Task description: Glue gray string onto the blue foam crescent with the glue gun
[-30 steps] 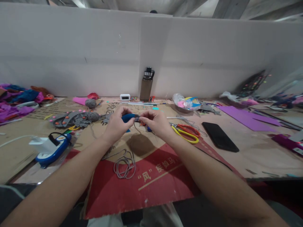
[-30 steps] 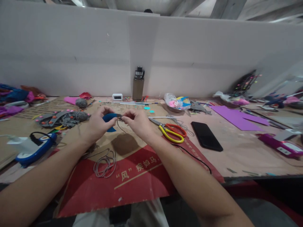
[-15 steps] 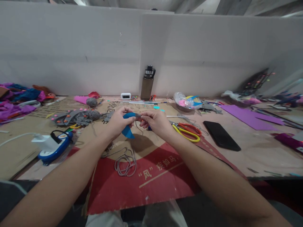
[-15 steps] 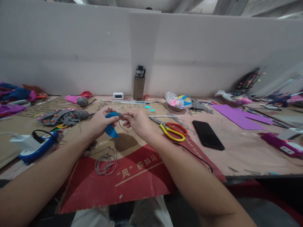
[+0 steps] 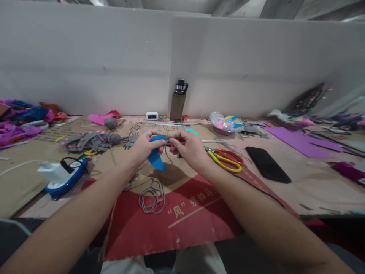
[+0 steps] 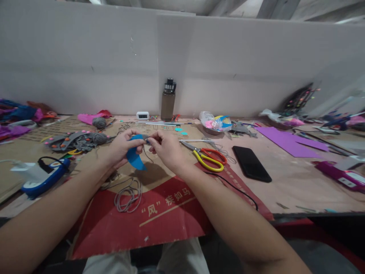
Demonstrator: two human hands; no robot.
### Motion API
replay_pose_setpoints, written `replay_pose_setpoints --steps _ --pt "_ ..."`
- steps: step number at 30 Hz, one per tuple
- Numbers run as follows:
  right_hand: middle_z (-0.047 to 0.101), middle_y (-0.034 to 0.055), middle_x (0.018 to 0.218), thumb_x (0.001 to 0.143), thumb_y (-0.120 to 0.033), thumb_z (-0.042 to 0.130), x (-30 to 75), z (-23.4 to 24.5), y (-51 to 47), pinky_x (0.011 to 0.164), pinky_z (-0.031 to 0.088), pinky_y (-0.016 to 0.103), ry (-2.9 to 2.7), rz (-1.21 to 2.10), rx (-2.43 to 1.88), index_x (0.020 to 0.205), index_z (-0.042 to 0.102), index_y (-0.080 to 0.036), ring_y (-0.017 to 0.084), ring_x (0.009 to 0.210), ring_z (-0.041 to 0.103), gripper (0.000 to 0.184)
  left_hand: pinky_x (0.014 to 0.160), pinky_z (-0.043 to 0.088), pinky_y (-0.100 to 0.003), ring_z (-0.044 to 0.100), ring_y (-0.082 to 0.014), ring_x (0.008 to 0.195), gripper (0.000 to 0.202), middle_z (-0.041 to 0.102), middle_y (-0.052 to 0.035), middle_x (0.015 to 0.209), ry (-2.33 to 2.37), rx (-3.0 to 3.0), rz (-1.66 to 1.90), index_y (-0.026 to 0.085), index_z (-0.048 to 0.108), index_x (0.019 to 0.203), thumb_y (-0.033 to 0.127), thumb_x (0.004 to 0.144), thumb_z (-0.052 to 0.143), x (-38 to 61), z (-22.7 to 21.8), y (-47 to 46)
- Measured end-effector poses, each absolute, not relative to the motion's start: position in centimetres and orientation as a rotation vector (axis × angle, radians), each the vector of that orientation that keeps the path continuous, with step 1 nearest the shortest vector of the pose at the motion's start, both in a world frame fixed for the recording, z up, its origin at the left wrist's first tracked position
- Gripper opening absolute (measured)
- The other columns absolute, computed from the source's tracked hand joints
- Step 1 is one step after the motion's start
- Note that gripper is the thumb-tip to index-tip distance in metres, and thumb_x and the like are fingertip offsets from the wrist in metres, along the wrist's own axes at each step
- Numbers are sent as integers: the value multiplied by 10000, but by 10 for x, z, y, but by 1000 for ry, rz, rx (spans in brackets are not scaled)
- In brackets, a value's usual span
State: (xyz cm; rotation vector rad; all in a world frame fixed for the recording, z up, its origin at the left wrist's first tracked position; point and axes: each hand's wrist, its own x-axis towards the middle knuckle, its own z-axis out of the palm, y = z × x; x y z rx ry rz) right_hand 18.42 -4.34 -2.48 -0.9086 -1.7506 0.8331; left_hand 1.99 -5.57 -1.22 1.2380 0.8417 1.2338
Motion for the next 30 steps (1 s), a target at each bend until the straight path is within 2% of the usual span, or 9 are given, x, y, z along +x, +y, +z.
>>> replay_pose_setpoints --steps 5,12,16,19,23,30 --pt "635 17 688 828 -307 547 180 -26 -45 560 498 243 -1708 896 -840 841 586 -169 113 588 620 145 477 378 -185 485 -63 459 311 552 39 534 743 1095 1186 144 519 839 138 618 739 24 -10 -58" --pt "627 7 700 778 -295 617 180 -27 -43 606 503 257 -1651 960 -777 823 577 -170 112 621 614 139 463 358 -178 481 -51 478 273 557 25 573 690 984 1199 122 546 802 93 605 732 25 -14 -53" --pt "642 31 763 840 -335 534 181 -28 -40 597 513 260 -1664 1006 -834 857 624 -163 110 616 612 195 465 357 -179 474 -44 482 248 555 23 588 668 974 1213 116 557 802 90 617 720 25 -13 -53" --pt "634 32 812 874 -387 472 181 -28 -40 563 513 246 -1607 1032 -861 928 603 -170 97 592 598 259 475 363 -180 478 -49 483 247 540 31 557 676 992 1249 120 554 813 105 628 717 24 -12 -54" --pt "615 7 789 890 -433 454 181 -26 -44 530 491 222 -1624 933 -836 976 561 -193 89 579 581 277 491 375 -190 491 -59 495 285 551 35 571 696 1047 1298 142 521 824 134 625 726 26 -14 -54" --pt "626 8 679 880 -396 505 182 -24 -50 576 467 246 -1762 695 -931 872 612 -186 118 599 596 236 551 438 -235 549 -99 554 292 578 33 671 958 1395 1510 190 491 891 209 681 692 29 -24 -58"
